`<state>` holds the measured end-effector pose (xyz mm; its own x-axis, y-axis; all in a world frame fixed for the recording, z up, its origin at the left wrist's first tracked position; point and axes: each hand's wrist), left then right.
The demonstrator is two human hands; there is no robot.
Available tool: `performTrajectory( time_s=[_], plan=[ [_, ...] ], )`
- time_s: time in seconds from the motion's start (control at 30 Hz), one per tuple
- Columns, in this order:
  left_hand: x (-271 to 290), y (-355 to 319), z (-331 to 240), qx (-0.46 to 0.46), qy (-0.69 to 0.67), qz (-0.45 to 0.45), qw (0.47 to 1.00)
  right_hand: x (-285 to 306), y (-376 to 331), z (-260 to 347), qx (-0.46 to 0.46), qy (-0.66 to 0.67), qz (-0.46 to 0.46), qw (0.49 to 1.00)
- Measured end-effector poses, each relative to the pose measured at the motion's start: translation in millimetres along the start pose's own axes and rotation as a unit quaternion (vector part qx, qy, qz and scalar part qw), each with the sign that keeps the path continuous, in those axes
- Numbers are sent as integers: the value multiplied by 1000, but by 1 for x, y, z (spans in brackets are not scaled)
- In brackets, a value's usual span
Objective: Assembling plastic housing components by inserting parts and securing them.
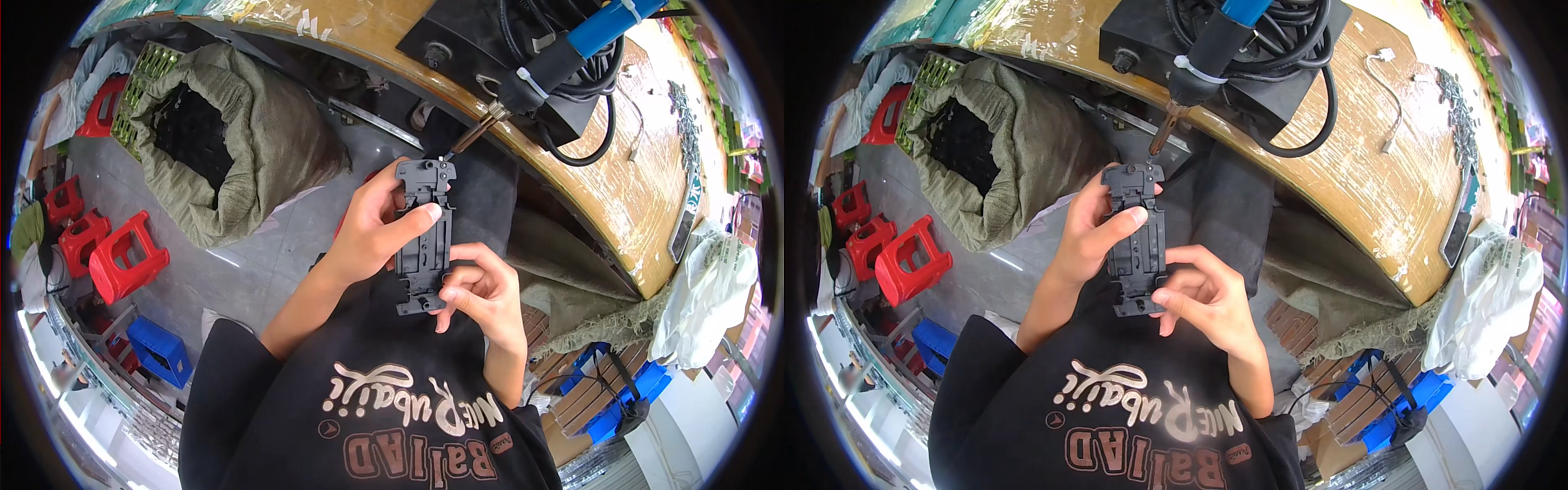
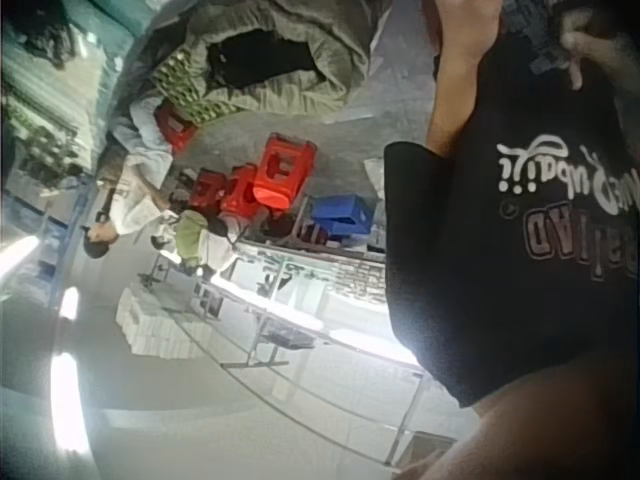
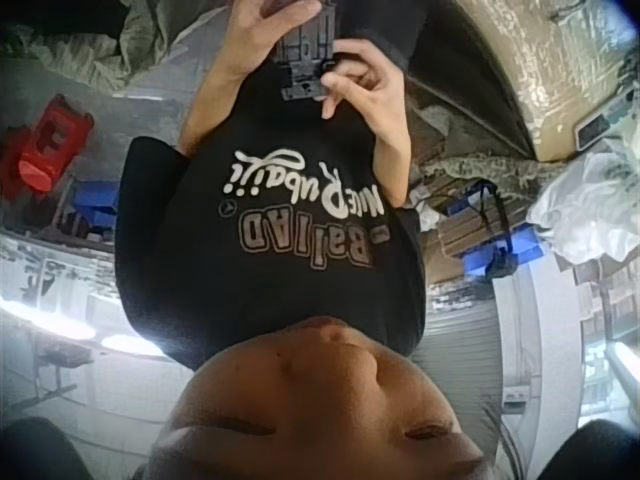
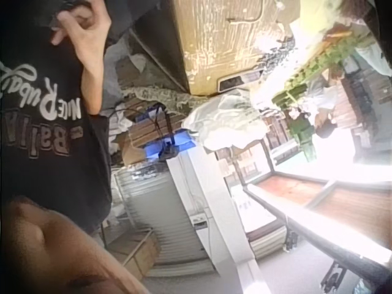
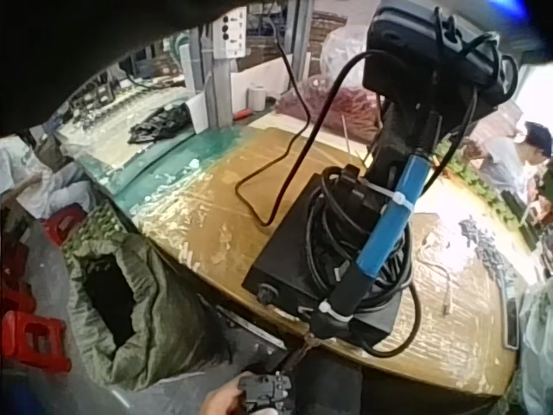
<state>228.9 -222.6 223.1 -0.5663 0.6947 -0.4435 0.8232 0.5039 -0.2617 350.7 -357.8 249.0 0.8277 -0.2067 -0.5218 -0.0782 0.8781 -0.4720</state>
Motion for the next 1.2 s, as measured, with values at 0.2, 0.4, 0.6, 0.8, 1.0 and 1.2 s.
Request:
performTrajectory(
  time_s=[0.2, 0.4, 0.6, 0.8, 1.0, 1.2],
  plan=[
    [-1, 2, -2, -20, 15, -17, 1000, -5, 2, 0, 22, 8, -11, 1000],
    [-2, 3, -4, -54, -13, -13, 998, -9, 1, 0, 39, 14, -15, 999],
    [0, 5, -3, -73, 5, -5, 997, -11, 2, 2, 38, -1, -13, 999],
    [2, 5, -5, -76, 44, -1, 996, -10, 4, -1, 38, 8, -7, 999],
    [7, 9, 1, -67, 61, -11, 996, -7, 11, -1, 36, 3, -15, 999],
    [5, 9, -5, -70, 65, -12, 995, -8, 10, 0, 46, 8, -12, 999]
  ],
)
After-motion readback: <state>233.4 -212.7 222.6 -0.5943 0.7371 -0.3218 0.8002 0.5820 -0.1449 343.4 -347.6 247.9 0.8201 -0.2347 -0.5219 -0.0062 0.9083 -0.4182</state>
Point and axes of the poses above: each hand's wrist, its own y-axis towards the middle knuckle, its own x-axis out of the back of the hand, z = x × y, and after that the axes turned 8 degrees about z, right-handed
